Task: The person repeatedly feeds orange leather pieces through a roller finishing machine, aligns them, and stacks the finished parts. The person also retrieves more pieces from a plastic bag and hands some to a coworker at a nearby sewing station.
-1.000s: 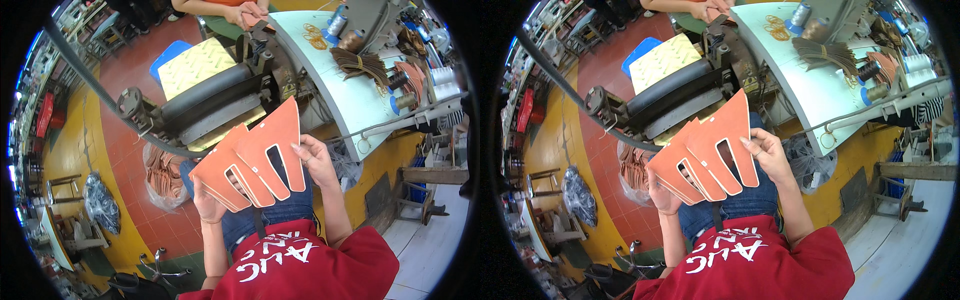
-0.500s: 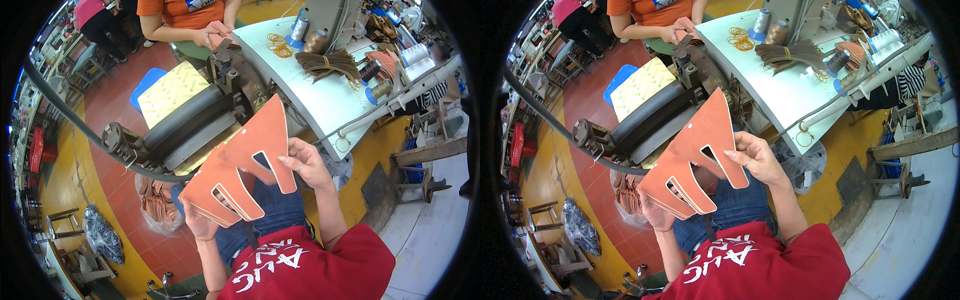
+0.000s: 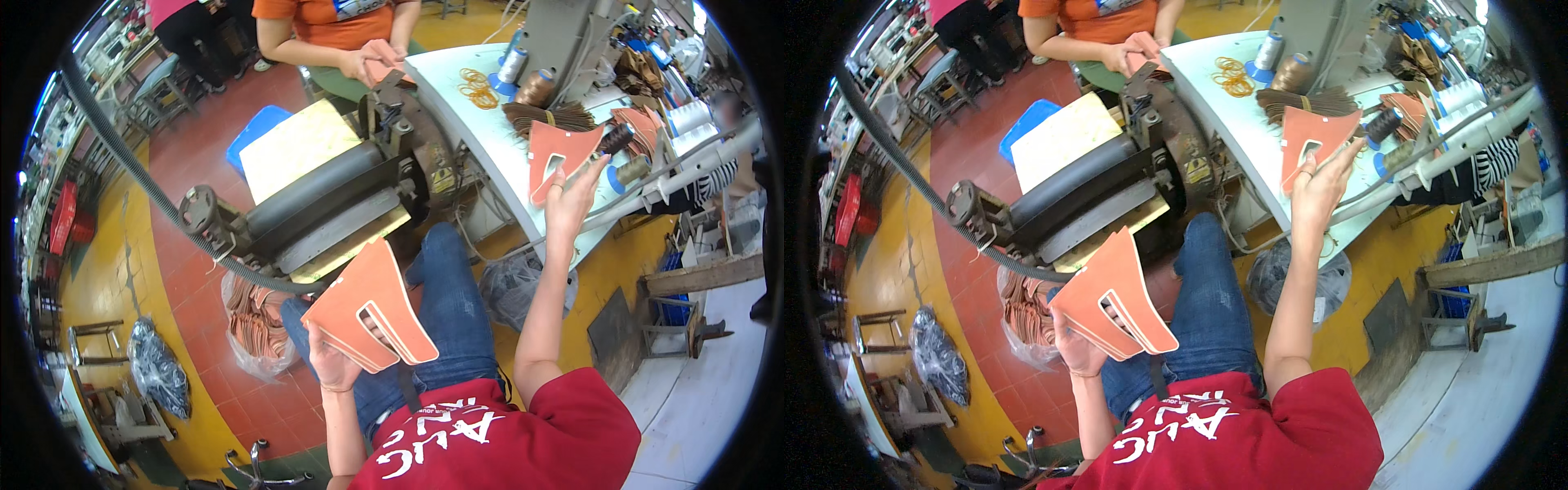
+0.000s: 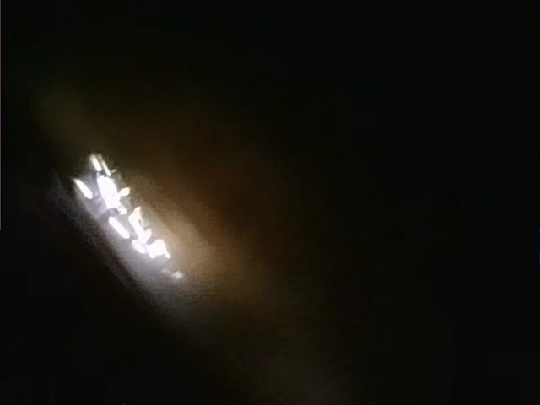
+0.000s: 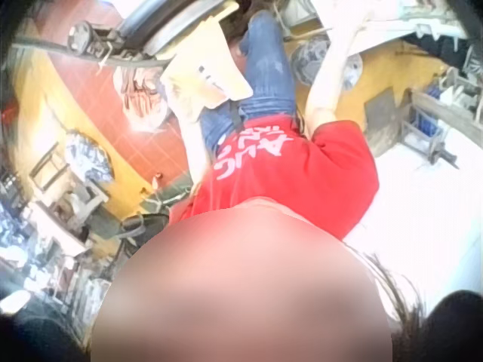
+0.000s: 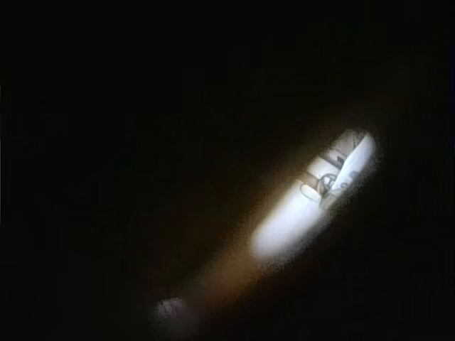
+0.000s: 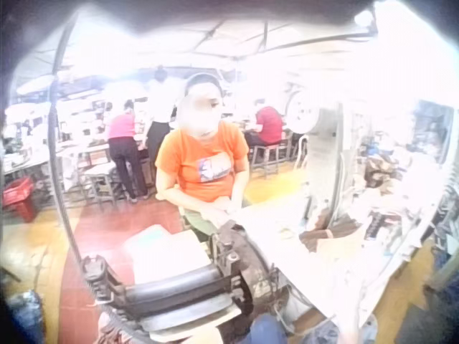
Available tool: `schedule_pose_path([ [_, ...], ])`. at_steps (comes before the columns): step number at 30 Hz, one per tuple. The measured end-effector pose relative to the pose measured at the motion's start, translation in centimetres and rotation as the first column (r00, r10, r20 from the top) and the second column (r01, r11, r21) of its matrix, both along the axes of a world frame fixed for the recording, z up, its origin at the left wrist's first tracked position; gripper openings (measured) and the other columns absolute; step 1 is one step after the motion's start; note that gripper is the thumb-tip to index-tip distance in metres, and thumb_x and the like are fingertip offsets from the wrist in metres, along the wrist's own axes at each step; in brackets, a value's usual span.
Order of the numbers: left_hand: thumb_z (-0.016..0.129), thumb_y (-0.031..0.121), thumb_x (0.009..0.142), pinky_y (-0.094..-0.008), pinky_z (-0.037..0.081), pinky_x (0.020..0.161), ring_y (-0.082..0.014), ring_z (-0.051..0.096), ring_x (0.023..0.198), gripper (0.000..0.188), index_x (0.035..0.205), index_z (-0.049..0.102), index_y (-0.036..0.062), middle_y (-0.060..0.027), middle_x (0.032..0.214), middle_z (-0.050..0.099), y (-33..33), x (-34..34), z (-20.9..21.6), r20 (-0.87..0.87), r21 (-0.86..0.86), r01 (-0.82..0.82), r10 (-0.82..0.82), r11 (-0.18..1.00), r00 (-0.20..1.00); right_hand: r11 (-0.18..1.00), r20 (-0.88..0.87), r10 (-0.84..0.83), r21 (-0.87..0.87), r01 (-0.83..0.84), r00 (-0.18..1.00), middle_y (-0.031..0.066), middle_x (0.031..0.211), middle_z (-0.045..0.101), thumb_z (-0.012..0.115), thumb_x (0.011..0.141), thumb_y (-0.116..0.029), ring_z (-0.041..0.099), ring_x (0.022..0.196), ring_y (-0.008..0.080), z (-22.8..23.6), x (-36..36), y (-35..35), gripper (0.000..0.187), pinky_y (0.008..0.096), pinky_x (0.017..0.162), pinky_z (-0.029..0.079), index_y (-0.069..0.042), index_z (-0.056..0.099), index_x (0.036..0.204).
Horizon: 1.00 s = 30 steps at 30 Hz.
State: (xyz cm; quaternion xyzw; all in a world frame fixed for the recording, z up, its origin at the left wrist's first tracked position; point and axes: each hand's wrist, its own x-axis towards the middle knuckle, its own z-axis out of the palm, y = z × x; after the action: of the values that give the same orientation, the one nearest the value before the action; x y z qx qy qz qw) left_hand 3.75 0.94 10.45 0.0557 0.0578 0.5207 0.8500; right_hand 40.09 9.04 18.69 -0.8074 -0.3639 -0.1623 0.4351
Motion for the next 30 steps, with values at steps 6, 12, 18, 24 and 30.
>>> schedule_pose_path([
  [6, 0.034, 0.06, 0.092, -0.0537, 0.041, 0.097, -0.0427, 0.05, 0.115, 0.077, 0.144, 0.022, 0.0039, -0.0261, 0.135, 0.041, -0.3, -0.4, -0.2, -0.13, 0.021, -0.029, 0.032, 0.999, 0.991, 0.985, 0.218, 0.112, -0.157, -0.078, 0.969, 0.0288, 0.132, 0.041, 0.062, 0.088, -0.021, 0.047, 0.119, 0.038, -1.7, -3.6, 0.3, 0.049, 0.0419, 0.098, 0.038, 0.002, 0.049, 0.128],
  [12, 0.032, 0.063, 0.091, -0.0519, 0.042, 0.095, -0.0414, 0.052, 0.114, 0.08, 0.146, 0.018, 0.006, -0.0267, 0.134, 0.043, -0.2, -1.0, -0.7, -0.321, 0.095, 0.07, -0.036, 0.993, 0.946, 0.465, -0.78, 0.549, -0.014, -0.885, 0.301, 0.0067, 0.091, 0.068, 0.071, 0.083, -0.022, 0.061, 0.078, 0.0094, -5.7, -14.8, -4.0, 0.039, 0.0258, 0.065, 0.05, -0.002, 0.063, 0.115],
  [18, 0.025, 0.072, 0.087, -0.0487, 0.05, 0.087, -0.0381, 0.056, 0.108, 0.088, 0.145, 0.019, 0.0056, -0.0257, 0.13, 0.046, -0.1, -0.8, -0.9, -0.5, 0.084, 0.061, -0.01, 0.995, 0.866, 0.556, -0.42, 0.734, -0.082, -0.827, 0.534, 0.007, 0.085, 0.063, 0.073, 0.08, -0.019, 0.06, 0.072, 0.0123, -5.6, -19.2, -5.2, 0.037, 0.0257, 0.057, 0.049, -0.001, 0.064, 0.111],
  [24, 0.029, 0.063, 0.092, -0.0462, 0.05, 0.089, -0.0337, 0.056, 0.111, 0.077, 0.141, 0.026, 0.004, -0.0232, 0.131, 0.047, 0.6, -0.5, -2.6, -0.36, -0.013, -0.108, 0.096, 0.994, 0.928, 0.5, -0.501, 0.774, 0.105, -0.86, 0.388, 0.0052, 0.076, 0.063, 0.066, 0.086, -0.011, 0.054, 0.053, 0.0121, -7.3, -19.5, -4.0, 0.015, 0.0242, 0.047, 0.044, 0.001, 0.057, 0.09],
  [30, 0.035, 0.04, 0.1, -0.0385, 0.041, 0.102, -0.0283, 0.048, 0.121, 0.056, 0.14, 0.027, 0.0013, -0.0213, 0.13, 0.048, 0.7, -2.7, -5.4, -0.441, -0.154, -0.239, 0.15, 0.959, 0.885, 0.551, -0.904, 0.411, 0.346, -0.759, -0.114, 0.0032, 0.07, 0.061, 0.063, 0.09, -0.015, 0.048, 0.046, 0.0051, -11.5, -17.4, -0.6, 0.019, 0.0199, 0.042, 0.038, -0.001, 0.053, 0.098],
])
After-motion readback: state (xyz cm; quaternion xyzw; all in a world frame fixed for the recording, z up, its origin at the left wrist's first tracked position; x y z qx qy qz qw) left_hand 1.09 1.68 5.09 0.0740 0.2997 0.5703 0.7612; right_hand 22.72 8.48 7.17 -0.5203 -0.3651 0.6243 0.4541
